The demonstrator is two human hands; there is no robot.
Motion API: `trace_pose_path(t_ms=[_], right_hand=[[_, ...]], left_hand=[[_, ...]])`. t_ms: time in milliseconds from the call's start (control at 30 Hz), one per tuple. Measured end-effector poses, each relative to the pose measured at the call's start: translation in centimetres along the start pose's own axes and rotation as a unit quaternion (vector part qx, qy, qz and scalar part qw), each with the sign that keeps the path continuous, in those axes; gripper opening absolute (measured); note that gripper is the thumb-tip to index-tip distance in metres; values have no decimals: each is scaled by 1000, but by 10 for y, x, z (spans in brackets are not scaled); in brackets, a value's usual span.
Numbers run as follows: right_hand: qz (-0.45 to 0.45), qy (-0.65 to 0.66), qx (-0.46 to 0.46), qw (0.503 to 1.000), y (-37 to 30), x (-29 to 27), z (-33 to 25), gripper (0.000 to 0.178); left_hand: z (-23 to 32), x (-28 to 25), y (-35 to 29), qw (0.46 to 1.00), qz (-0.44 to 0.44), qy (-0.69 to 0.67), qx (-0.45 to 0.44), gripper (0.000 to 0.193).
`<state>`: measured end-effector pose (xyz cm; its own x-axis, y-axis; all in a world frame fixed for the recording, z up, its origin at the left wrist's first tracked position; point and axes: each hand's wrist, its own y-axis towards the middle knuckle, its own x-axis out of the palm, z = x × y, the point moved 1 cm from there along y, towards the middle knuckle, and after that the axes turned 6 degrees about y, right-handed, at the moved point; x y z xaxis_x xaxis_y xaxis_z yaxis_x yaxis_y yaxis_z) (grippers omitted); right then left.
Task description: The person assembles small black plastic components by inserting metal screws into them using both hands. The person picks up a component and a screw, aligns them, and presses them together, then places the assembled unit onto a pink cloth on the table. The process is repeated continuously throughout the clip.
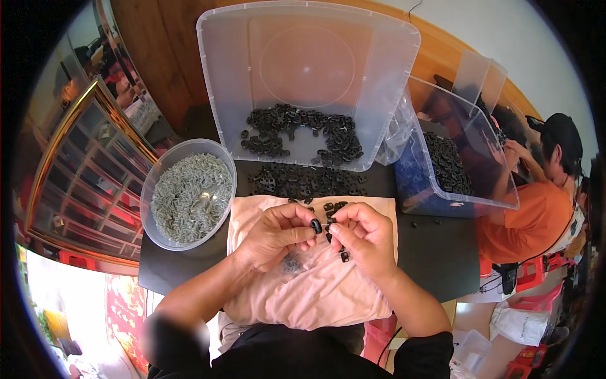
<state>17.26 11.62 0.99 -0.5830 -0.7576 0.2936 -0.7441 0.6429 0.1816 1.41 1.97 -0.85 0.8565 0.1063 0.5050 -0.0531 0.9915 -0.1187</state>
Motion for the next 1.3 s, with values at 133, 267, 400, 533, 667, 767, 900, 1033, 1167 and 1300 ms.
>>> trace_pose_path(t_ms=[133,267,400,533,667,767,900,1033,1167,1300], right_hand=[[-2,0,-15,1000,-2,3,2,9],[8,-20,-25,999,-3,4,1,9],[14,-32,-37,999,-3,5,0,9],[13,-66,-48,997,-3,4,3,9],[14,-70,-42,997,-3,6,5,8],[10,-89,-60,994,-3,7,4,7],[10,-179,-132,975,-3,11,2,9],[6,-246,-183,952,-2,11,4,13],[-6,-299,-206,932,1,8,5,14],[-20,-318,-224,921,3,9,3,17]], left_hand=[[-1,1,-1,1000,13,-4,-1,14],[0,3,-1,1000,22,5,15,14],[0,5,-1,999,39,28,26,13],[-1,5,-2,994,46,82,63,11],[-1,8,-3,990,59,106,69,11],[-2,7,-3,991,61,97,74,10],[-3,9,-3,991,78,88,70,9],[-1,14,-5,991,93,72,56,7],[1,14,-6,994,90,67,17,12],[-2,13,-6,995,88,54,14,14]])
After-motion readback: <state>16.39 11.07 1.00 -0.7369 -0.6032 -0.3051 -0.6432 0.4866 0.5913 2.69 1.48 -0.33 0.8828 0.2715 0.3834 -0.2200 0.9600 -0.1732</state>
